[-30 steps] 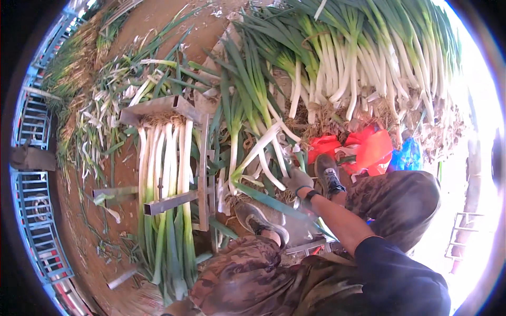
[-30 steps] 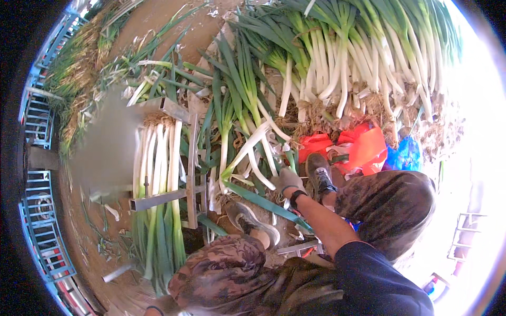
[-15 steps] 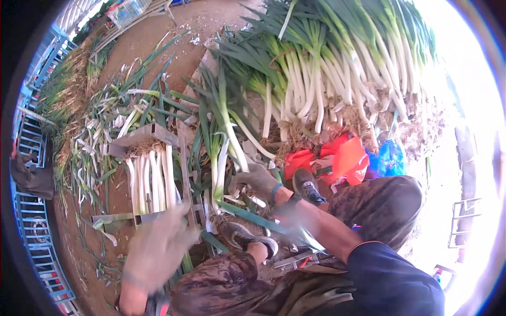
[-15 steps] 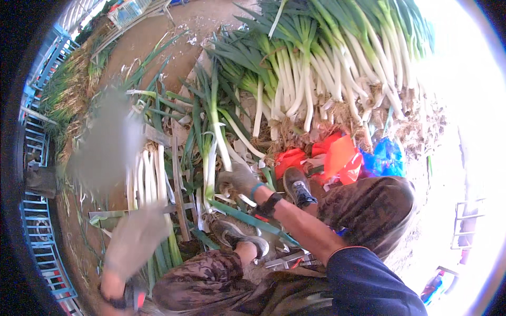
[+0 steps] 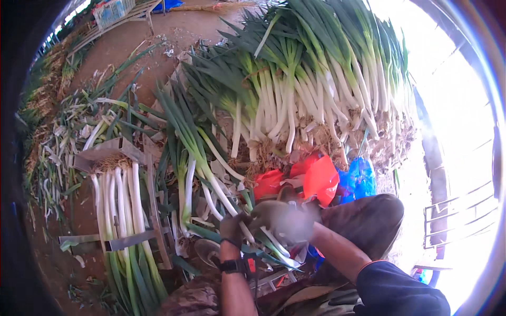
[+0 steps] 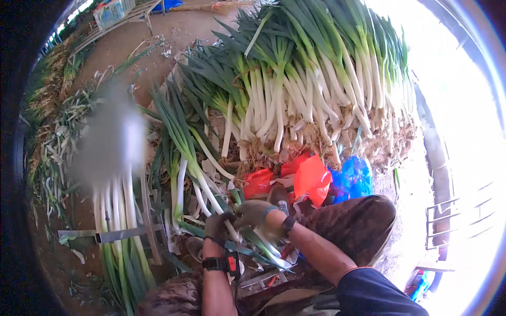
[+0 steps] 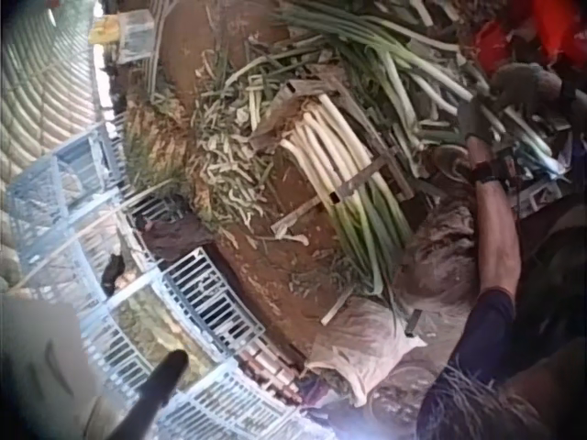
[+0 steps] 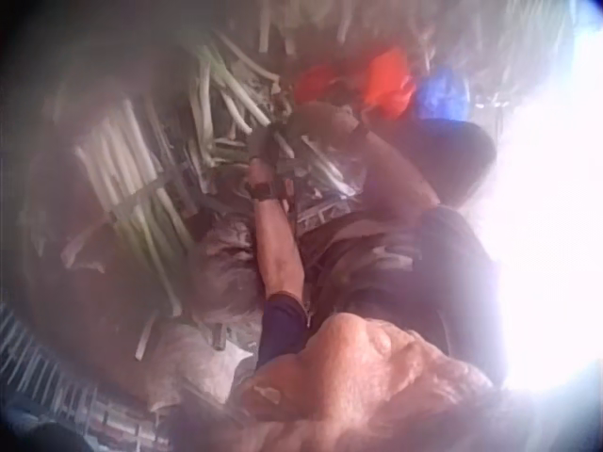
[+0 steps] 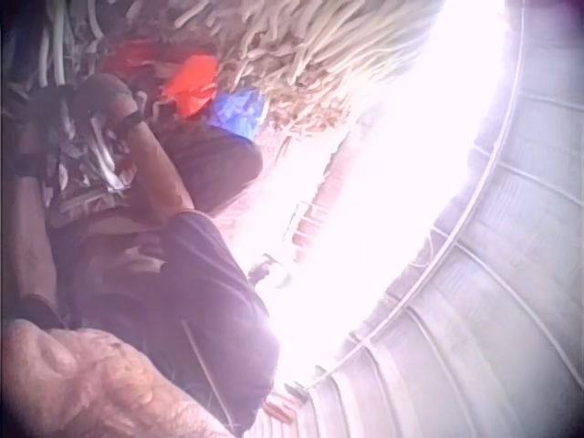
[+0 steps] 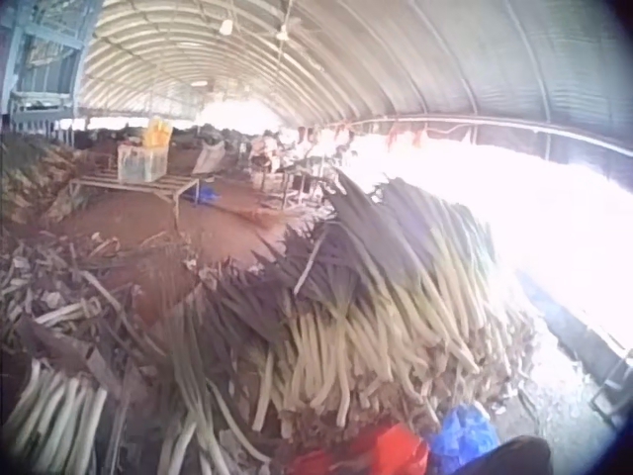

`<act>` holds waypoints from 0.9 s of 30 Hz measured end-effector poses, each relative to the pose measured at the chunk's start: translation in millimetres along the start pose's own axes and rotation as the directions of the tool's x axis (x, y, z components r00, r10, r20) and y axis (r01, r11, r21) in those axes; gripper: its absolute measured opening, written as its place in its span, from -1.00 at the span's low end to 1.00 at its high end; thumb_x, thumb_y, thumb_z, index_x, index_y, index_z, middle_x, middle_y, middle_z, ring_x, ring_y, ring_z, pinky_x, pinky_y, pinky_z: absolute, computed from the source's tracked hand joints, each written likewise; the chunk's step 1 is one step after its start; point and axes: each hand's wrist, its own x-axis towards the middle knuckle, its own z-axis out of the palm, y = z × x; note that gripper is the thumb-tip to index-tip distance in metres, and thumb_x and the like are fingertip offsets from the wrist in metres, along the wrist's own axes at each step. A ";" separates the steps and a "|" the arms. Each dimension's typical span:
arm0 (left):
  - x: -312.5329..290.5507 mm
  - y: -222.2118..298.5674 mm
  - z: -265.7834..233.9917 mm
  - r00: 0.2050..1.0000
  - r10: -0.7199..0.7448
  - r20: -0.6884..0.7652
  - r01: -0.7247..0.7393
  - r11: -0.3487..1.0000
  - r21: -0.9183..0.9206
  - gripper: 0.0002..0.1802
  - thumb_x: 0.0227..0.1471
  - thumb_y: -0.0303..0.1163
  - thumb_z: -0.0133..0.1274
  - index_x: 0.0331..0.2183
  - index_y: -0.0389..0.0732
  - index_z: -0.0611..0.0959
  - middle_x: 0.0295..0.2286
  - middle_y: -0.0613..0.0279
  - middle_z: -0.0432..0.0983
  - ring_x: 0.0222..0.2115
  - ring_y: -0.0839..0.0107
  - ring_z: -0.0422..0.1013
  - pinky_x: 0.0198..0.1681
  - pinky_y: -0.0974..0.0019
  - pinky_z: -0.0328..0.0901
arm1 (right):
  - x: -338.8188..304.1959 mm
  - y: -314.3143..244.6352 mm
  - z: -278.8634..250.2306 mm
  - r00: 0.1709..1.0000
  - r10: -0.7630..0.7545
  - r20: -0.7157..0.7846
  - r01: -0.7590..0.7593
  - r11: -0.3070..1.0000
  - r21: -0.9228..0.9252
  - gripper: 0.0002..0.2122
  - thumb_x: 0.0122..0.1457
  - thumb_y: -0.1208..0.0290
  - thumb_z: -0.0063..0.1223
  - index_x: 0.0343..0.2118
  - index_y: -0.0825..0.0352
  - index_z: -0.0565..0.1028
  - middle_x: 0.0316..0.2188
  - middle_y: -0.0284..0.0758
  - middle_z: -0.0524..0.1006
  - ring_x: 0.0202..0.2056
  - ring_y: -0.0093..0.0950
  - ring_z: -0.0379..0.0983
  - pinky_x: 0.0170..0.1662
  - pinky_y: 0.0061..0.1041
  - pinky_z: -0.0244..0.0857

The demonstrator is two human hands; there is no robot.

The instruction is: Trimming and peeling the outer layers of large green onions using a fixed trimming blade.

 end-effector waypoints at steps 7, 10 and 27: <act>21.8 31.6 28.5 0.985 -0.035 0.166 0.074 0.970 -0.230 -0.78 0.15 -0.38 0.17 -0.23 -0.29 0.54 -0.66 0.25 0.42 -0.70 0.34 0.41 -0.60 0.24 0.40 | 113.3 54.6 -94.5 0.789 0.118 -0.603 -0.272 0.947 -0.170 -0.58 0.07 0.20 0.24 -0.14 0.41 0.42 -0.30 0.03 0.57 -0.24 -0.02 0.57 -0.16 -0.09 0.45; 26.9 52.5 47.4 0.990 0.027 0.139 -0.003 0.985 -0.173 -0.76 0.11 -0.38 0.22 -0.23 -0.30 0.58 -0.66 0.26 0.44 -0.71 0.37 0.42 -0.61 0.28 0.39 | 151.7 81.2 -162.3 0.629 0.187 -0.755 -0.514 0.828 -0.223 -0.48 0.13 0.24 0.19 0.03 0.48 0.29 -0.06 0.15 0.49 -0.08 0.04 0.52 -0.06 -0.10 0.45; 47.1 77.5 29.4 0.989 0.148 -0.020 -0.147 0.987 0.064 -0.76 -0.01 -0.45 0.25 -0.25 -0.33 0.66 -0.53 0.33 0.54 -0.56 0.53 0.45 -0.47 0.38 0.35 | 202.1 93.0 -229.4 0.628 0.599 -0.496 -0.572 0.788 0.228 -0.54 -0.08 0.09 0.43 -0.43 0.51 0.59 -0.51 -0.23 0.58 -0.49 -0.42 0.50 -0.38 -0.35 0.39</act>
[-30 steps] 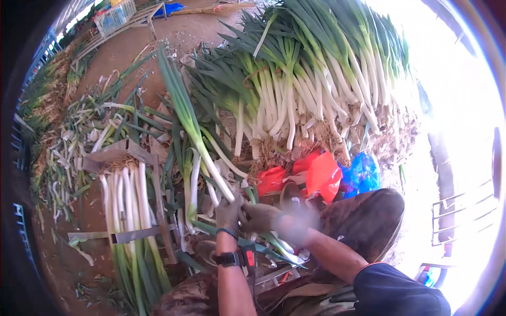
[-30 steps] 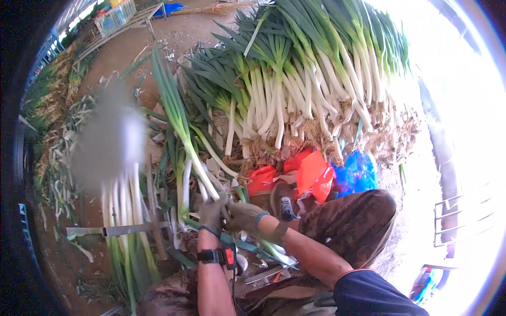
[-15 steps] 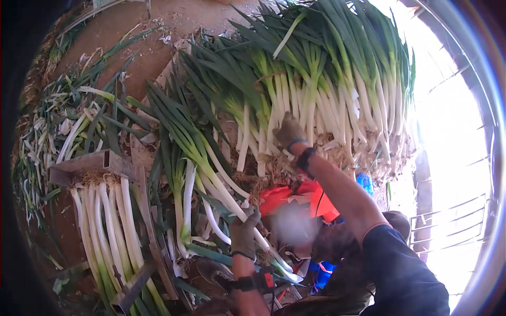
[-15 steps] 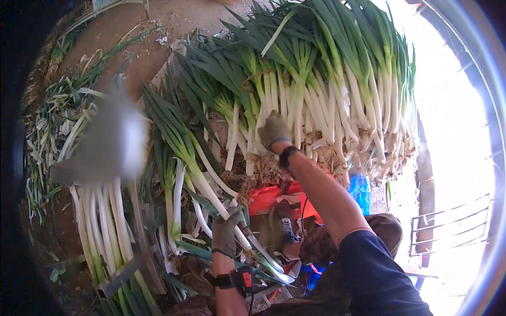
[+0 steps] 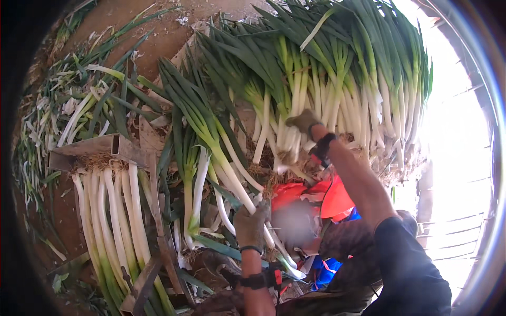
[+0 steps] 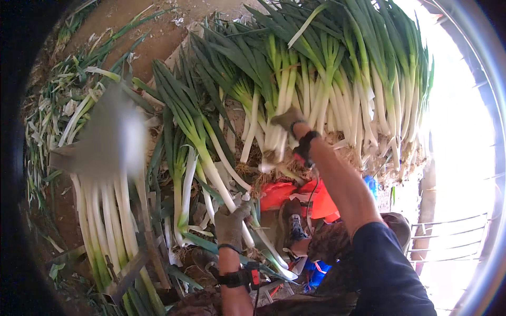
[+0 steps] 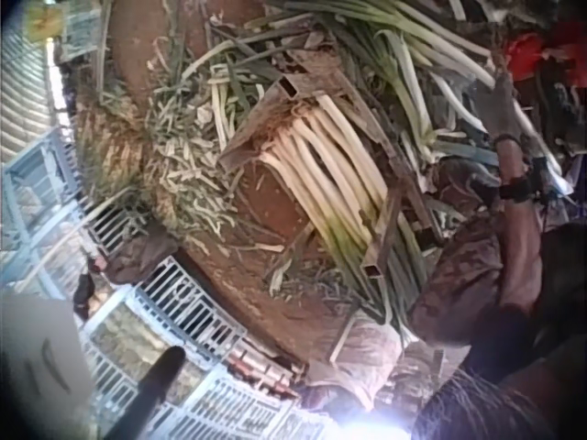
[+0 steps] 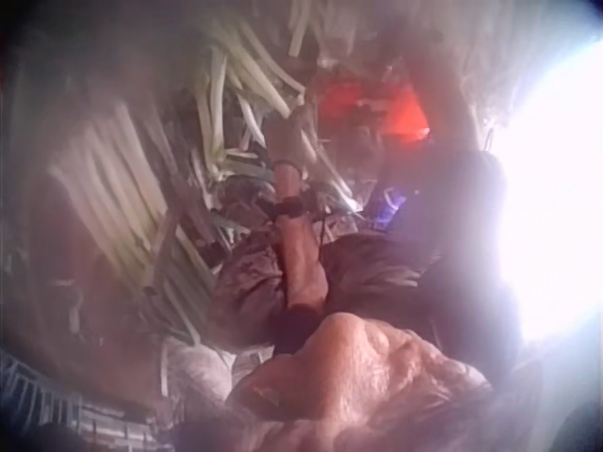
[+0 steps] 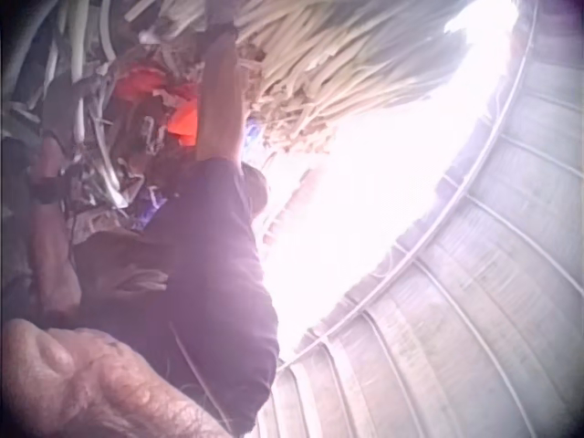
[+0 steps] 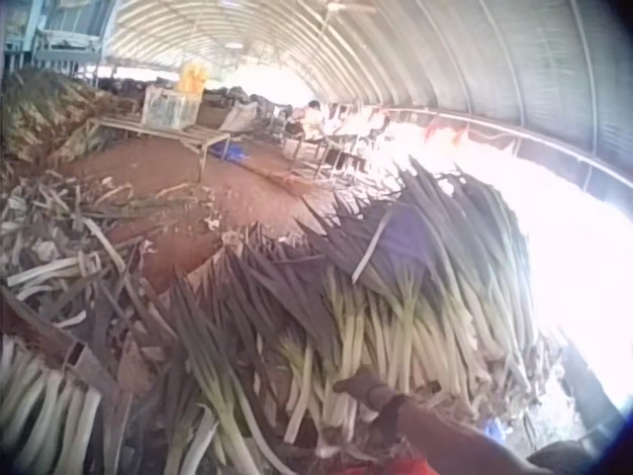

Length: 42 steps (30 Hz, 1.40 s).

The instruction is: Trimming and peeling the outer layers of large green onions using a fixed trimming blade.

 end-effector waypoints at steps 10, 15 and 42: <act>-28.5 -54.0 -49.7 0.955 -0.199 0.221 0.212 0.977 -0.034 -0.62 0.05 -0.43 0.24 -0.10 -0.40 0.59 -0.33 0.10 0.60 -0.39 0.29 0.56 -0.33 0.24 0.48 | -223.9 68.0 135.0 0.894 -0.193 0.403 -0.201 0.633 0.748 -0.72 0.08 0.30 0.37 -0.24 0.39 0.62 -0.49 -0.32 0.60 -0.47 -0.49 0.53 -0.37 -0.44 0.41; -63.1 -89.2 -70.2 0.942 -0.196 0.274 0.288 0.889 -0.357 -0.64 -0.01 -0.39 0.29 -0.20 -0.40 0.59 -0.46 0.16 0.55 -0.49 0.33 0.53 -0.35 0.28 0.49 | -248.4 74.3 79.9 0.896 -0.058 0.439 -0.333 0.565 0.755 -0.84 0.14 0.37 0.30 -0.31 0.34 0.61 -0.53 -0.42 0.56 -0.56 -0.60 0.46 -0.51 -0.56 0.36; -231.0 -101.1 -28.0 0.947 -0.017 0.321 0.136 0.927 -0.351 -0.66 0.15 -0.27 0.13 -0.12 -0.31 0.56 -0.36 0.08 0.59 -0.38 0.23 0.57 -0.29 0.18 0.52 | -370.8 94.2 91.1 0.678 -0.374 0.632 0.054 0.883 0.465 -0.61 0.14 0.15 0.25 -0.13 0.39 0.59 -0.40 -0.41 0.58 -0.38 -0.55 0.48 -0.31 -0.47 0.36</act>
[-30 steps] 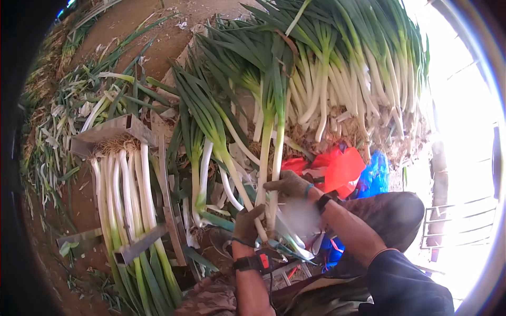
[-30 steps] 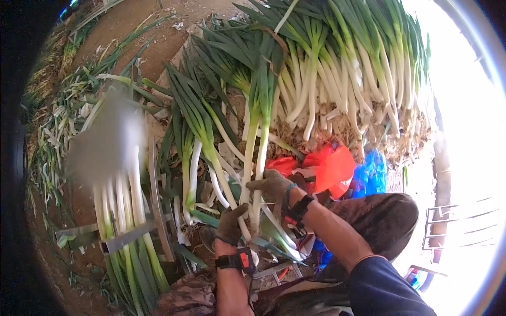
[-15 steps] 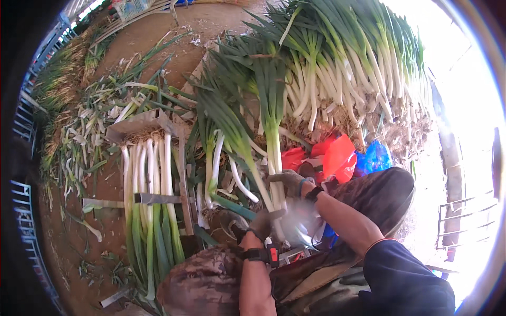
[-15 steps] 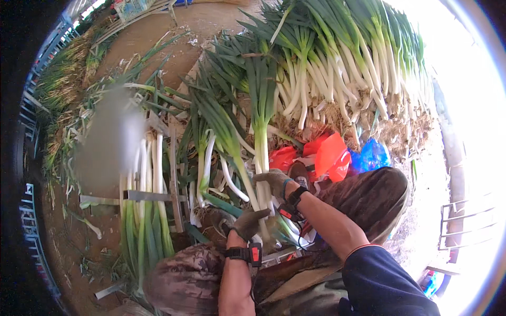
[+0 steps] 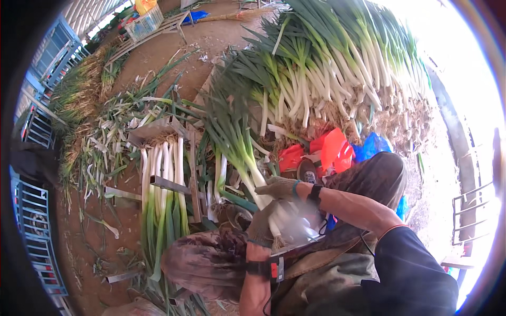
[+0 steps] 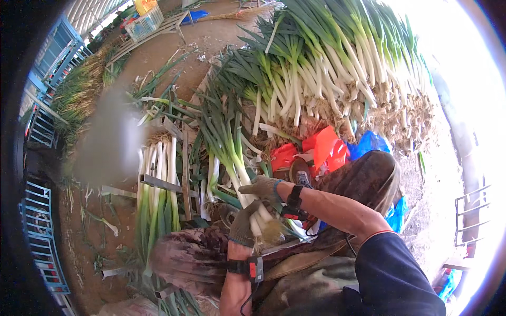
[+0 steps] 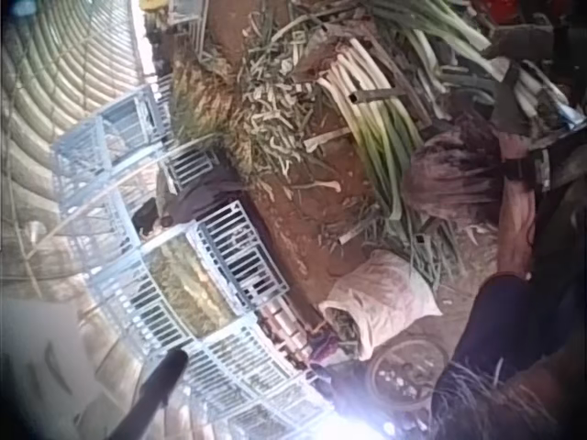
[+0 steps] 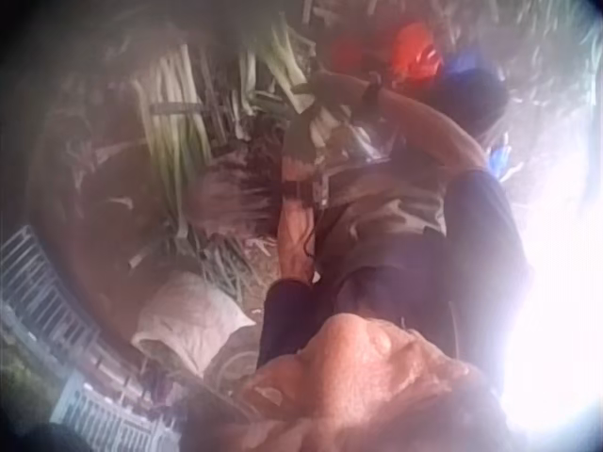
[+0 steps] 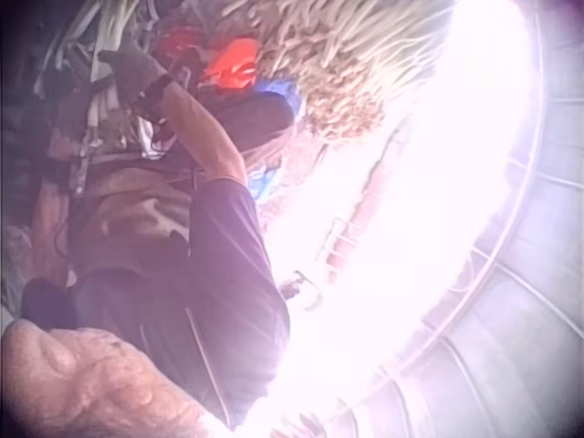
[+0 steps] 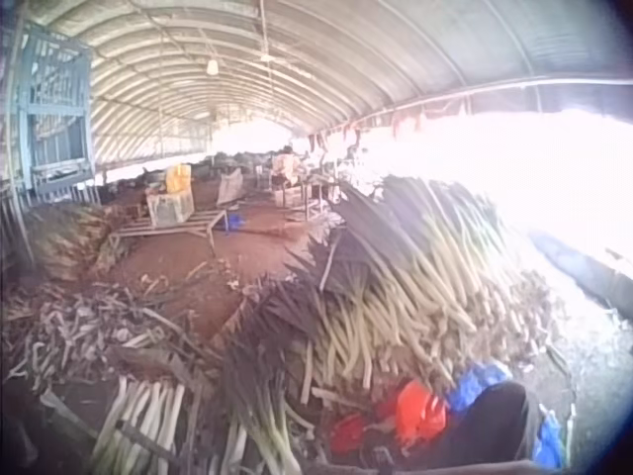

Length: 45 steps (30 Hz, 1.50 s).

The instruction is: Trimming and peeling the outer layers of large green onions using a fixed trimming blade.

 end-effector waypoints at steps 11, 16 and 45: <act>-154.5 48.0 88.2 0.990 -0.023 -0.139 0.099 0.815 0.571 -0.76 0.11 -0.38 0.12 -0.21 -0.33 0.58 -0.46 0.20 0.54 -0.48 0.38 0.51 -0.42 0.33 0.41 | -93.2 -40.2 19.1 0.286 -0.892 0.350 0.465 -0.190 -0.865 -0.39 0.03 0.31 0.19 0.21 0.11 0.34 0.06 -0.27 0.50 0.08 -0.25 0.47 0.10 -0.23 0.35; -204.6 49.8 88.0 0.998 -0.005 0.070 -0.019 0.939 0.342 -0.55 0.22 -0.36 0.03 0.10 -0.34 0.51 -0.08 -0.01 0.55 -0.16 0.33 0.51 -0.14 0.33 0.42 | -137.6 -60.2 24.8 0.414 -0.800 0.435 0.754 0.034 -0.656 -0.63 0.07 0.28 0.19 -0.03 0.16 0.53 -0.05 -0.35 0.58 -0.05 -0.29 0.56 -0.04 -0.28 0.45; -71.8 72.1 112.5 0.861 0.421 0.284 -0.482 0.504 0.716 -0.68 0.04 -0.49 0.24 -0.11 -0.32 0.67 -0.24 0.23 0.64 -0.28 0.49 0.53 -0.19 0.37 0.44 | -223.2 -224.7 -38.0 0.330 -0.916 -0.227 0.430 0.360 -0.828 -0.13 -0.06 0.23 0.37 0.30 0.38 0.15 -0.24 -0.07 0.59 -0.18 -0.07 0.56 -0.13 -0.19 0.43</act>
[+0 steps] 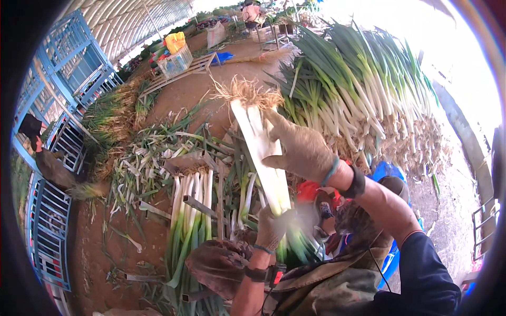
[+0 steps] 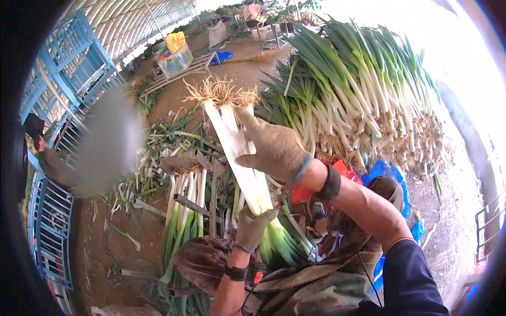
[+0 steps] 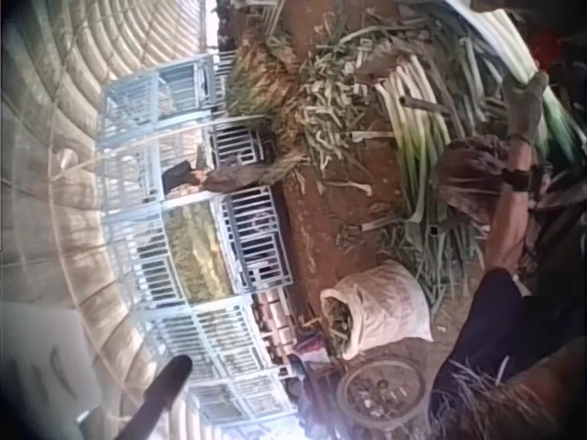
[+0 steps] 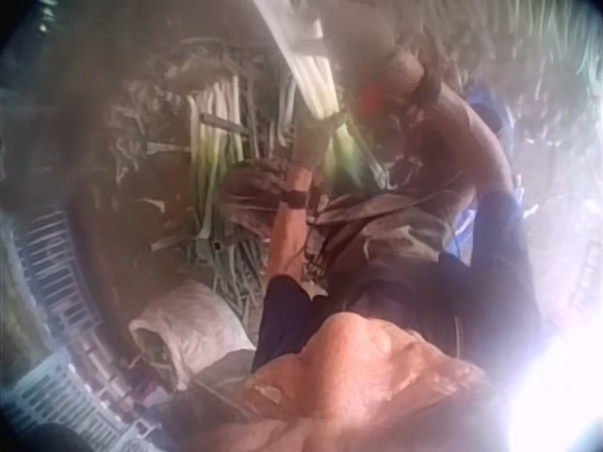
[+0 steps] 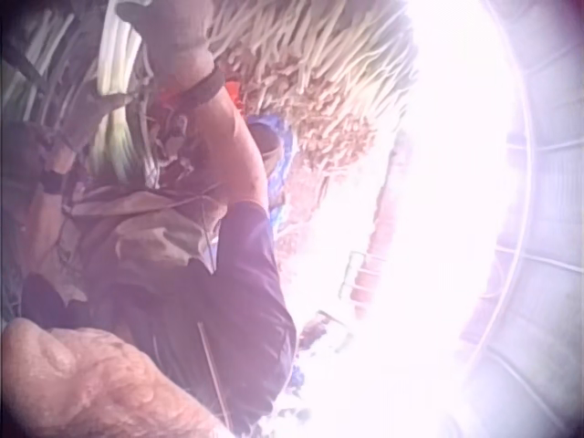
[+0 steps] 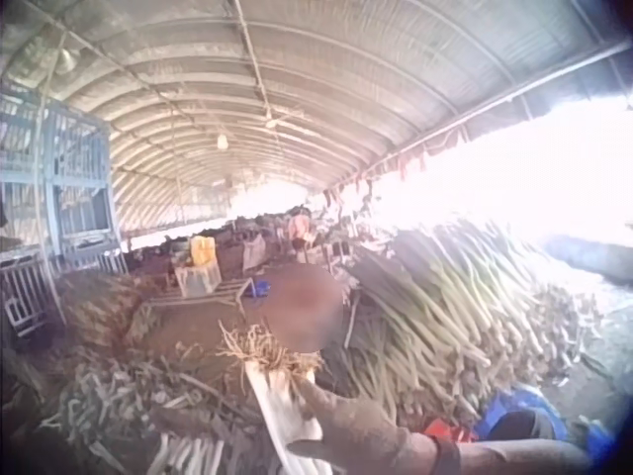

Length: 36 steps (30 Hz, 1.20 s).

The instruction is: Trimming and peeling the outer layers of large green onions using a fixed trimming blade.

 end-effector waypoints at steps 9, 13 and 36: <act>-11.0 -23.1 -15.4 0.997 -0.024 0.072 0.020 0.999 0.047 -0.68 -0.03 -0.40 0.28 -0.19 -0.31 0.70 -0.28 0.18 0.66 -0.33 0.48 0.53 -0.23 0.35 0.45 | 15.4 22.9 9.9 0.835 0.354 0.420 -0.473 0.854 0.219 -0.80 0.04 0.38 0.17 -0.32 0.40 0.60 -0.50 -0.17 0.57 -0.40 -0.29 0.60 -0.37 -0.30 0.43; -18.4 -46.9 -31.7 0.989 -0.130 0.074 0.130 0.991 0.009 -0.68 -0.05 -0.43 0.28 -0.20 -0.31 0.71 -0.32 0.21 0.67 -0.36 0.47 0.54 -0.26 0.36 0.45 | 43.1 64.7 -3.2 0.989 -0.088 -0.116 0.125 0.920 0.372 -0.83 0.07 0.55 0.06 -0.27 0.36 0.62 -0.46 -0.31 0.59 -0.41 -0.45 0.56 -0.38 -0.50 0.43; 1.4 -87.4 -42.7 0.841 -0.180 0.510 0.344 0.906 -0.247 -0.26 -0.29 -0.44 0.38 0.02 -0.38 0.54 -0.23 0.06 0.66 -0.17 0.21 0.59 -0.01 0.20 0.45 | -8.9 78.1 -38.7 0.582 0.020 0.813 -0.427 0.858 0.284 -0.68 0.07 0.26 0.29 -0.15 0.32 0.65 -0.31 -0.26 0.68 -0.39 -0.51 0.60 -0.46 -0.58 0.39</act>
